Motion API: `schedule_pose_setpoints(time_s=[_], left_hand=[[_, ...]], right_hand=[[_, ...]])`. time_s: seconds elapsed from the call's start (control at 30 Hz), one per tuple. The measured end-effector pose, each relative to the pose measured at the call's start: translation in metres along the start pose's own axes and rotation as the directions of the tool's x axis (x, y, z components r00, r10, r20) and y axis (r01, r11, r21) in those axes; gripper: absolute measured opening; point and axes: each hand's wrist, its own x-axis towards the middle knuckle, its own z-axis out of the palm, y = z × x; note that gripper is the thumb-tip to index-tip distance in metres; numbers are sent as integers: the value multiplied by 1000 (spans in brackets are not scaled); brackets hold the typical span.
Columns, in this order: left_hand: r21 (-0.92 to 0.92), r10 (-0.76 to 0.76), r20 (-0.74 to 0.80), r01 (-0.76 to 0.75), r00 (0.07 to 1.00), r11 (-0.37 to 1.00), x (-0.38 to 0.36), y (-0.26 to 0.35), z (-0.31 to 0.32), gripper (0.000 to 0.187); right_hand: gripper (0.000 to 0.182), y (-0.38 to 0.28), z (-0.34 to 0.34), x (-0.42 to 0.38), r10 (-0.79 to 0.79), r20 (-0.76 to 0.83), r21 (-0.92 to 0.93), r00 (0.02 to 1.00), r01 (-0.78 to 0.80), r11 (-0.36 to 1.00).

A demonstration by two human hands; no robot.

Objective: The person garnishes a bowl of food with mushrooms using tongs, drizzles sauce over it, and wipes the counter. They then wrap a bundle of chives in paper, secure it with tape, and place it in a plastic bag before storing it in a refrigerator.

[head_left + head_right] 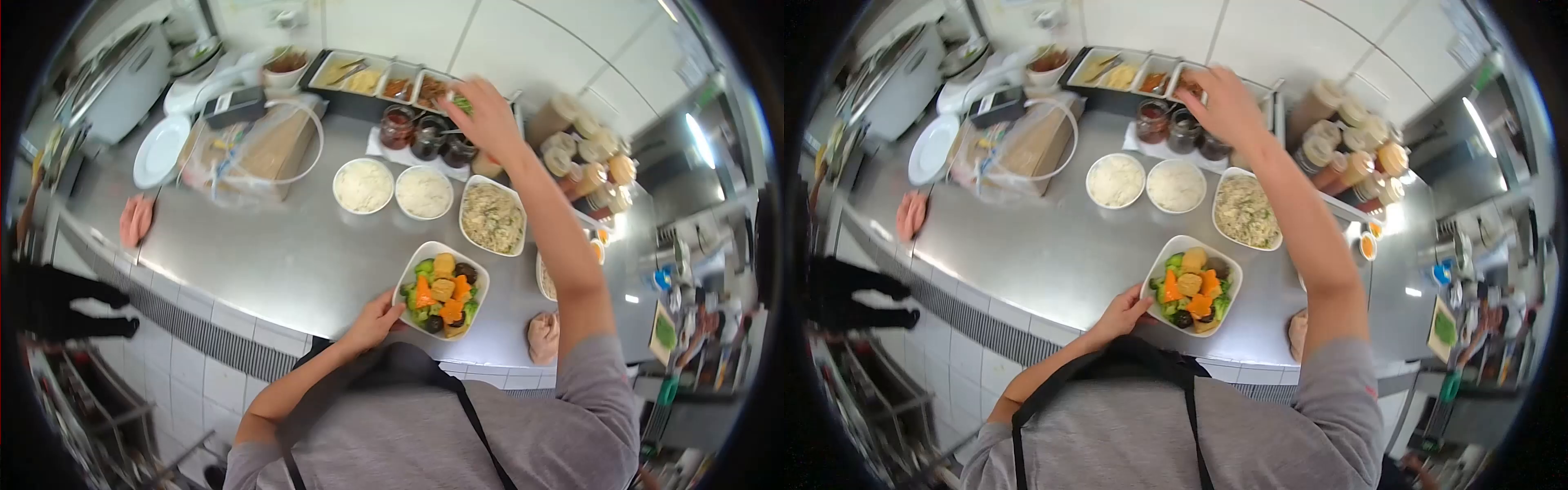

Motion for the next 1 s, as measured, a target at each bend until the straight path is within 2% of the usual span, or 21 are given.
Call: schedule_pose_setpoints(time_s=[0.07,0.1,0.13,0.17,0.2,0.23,0.3,0.33,0.37,0.43,0.47,0.53,0.6,0.63,0.7,0.73,0.77,0.83,0.87,0.93,1.0], left_hand=[[-89,-61,-63,55,996,994,-9,18,12,42],[-157,-109,-79,96,991,983,-14,23,16,46],[-181,11,-205,-49,979,982,-18,14,19,32],[-199,12,-249,-63,968,978,-25,5,15,32],[1,128,-316,-134,940,991,-39,-4,5,25],[211,246,-353,-179,903,961,-54,-11,-5,25],[-10,146,-570,-185,809,983,-99,-10,-11,22],[15,198,-649,-248,735,969,-119,-12,-16,21],[43,243,-713,-304,658,952,-138,-17,-19,21],[-159,64,-868,-398,493,904,-167,-42,-29,20],[-159,71,-865,-404,497,901,-179,-46,-36,20],[-221,-27,-916,-446,400,867,-198,-50,-49,20],[-195,-2,-916,-441,402,876,-208,-36,-70,20],[-149,31,-923,-431,384,890,-209,-28,-81,20],[-132,74,-900,-430,430,893,-208,-18,-102,20],[-71,124,-894,-409,431,910,-205,-12,-111,20],[-19,166,-883,-387,439,922,-200,-9,-117,19],[-39,162,-841,-358,516,933,-196,6,-131,19],[-14,201,-822,-371,533,928,-194,12,-135,19],[-19,213,-772,-357,598,934,-184,20,-139,20],[55,309,-694,-380,650,923,-175,26,-143,20]], right_hand=[[32,13,62,59,-237,-21,-67,971,235,970],[35,12,90,87,-211,93,-100,973,220,970],[39,8,115,112,-186,202,-139,962,216,966],[40,6,140,133,-134,289,-227,948,204,952],[41,1,162,147,-75,362,-316,929,198,928],[39,-7,174,154,8,419,-355,908,156,922],[44,-6,199,167,170,534,-398,828,69,915],[50,1,213,172,245,597,-403,764,22,915],[48,0,216,172,240,625,-410,743,52,910],[47,-2,212,171,245,645,-429,724,78,900],[47,-6,203,174,226,657,-452,720,136,882],[47,-18,178,192,214,670,-481,711,196,855],[47,-35,141,217,239,688,-550,686,276,788],[47,-38,137,216,253,683,-559,685,269,784],[43,-41,130,208,238,533,-546,812,116,829],[42,-35,141,194,240,420,-482,875,-9,876],[42,-27,157,175,269,425,-501,865,-22,865],[47,-12,182,128,222,325,-451,919,-55,891],[44,-10,177,123,271,330,-436,905,-108,893],[39,-36,127,129,325,304,-387,895,-196,901],[36,-66,51,103,398,270,-384,877,-281,879]])
